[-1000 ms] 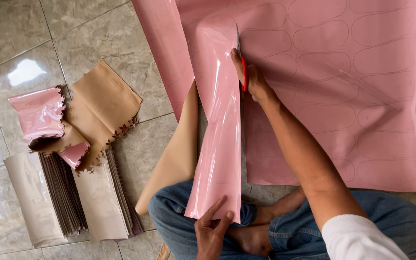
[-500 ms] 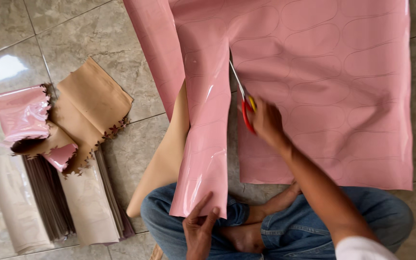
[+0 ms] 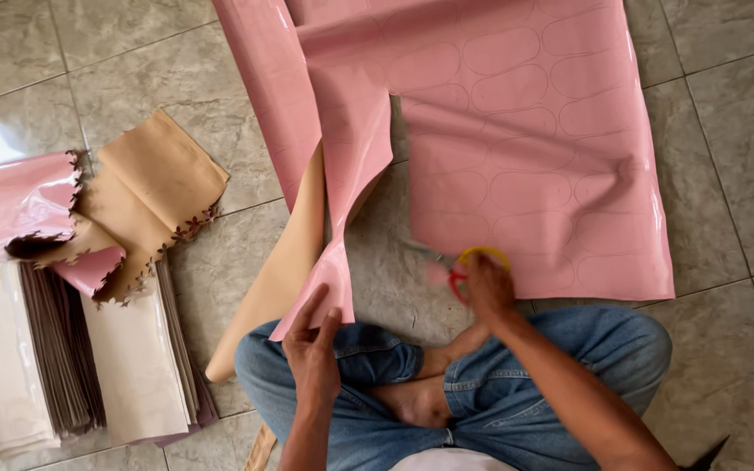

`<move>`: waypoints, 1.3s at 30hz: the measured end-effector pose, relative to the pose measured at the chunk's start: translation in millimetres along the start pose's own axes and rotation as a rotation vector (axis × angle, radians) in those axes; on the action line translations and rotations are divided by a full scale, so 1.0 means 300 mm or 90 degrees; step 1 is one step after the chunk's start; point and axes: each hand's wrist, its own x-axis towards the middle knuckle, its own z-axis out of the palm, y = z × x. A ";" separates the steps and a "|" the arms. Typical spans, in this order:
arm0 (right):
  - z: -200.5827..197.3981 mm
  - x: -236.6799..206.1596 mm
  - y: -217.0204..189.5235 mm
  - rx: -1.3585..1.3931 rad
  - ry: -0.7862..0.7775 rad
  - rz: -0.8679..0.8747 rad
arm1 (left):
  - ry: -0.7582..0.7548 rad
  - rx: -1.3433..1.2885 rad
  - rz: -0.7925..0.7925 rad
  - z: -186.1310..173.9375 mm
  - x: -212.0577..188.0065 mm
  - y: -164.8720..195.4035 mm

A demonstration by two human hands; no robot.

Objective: The person sits cross-legged on a tiled floor and cuts a large pink coated sheet marked with rounded pattern outlines, using scissors to cut along the drawn lines and separate pieces. They first rearrange stacks of pre-cut pieces aside, then trim edges and cut strips from the sheet.

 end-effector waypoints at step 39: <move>-0.610 -0.061 -0.044 0.727 -0.478 0.314 | -0.310 0.815 0.499 0.468 0.385 -0.374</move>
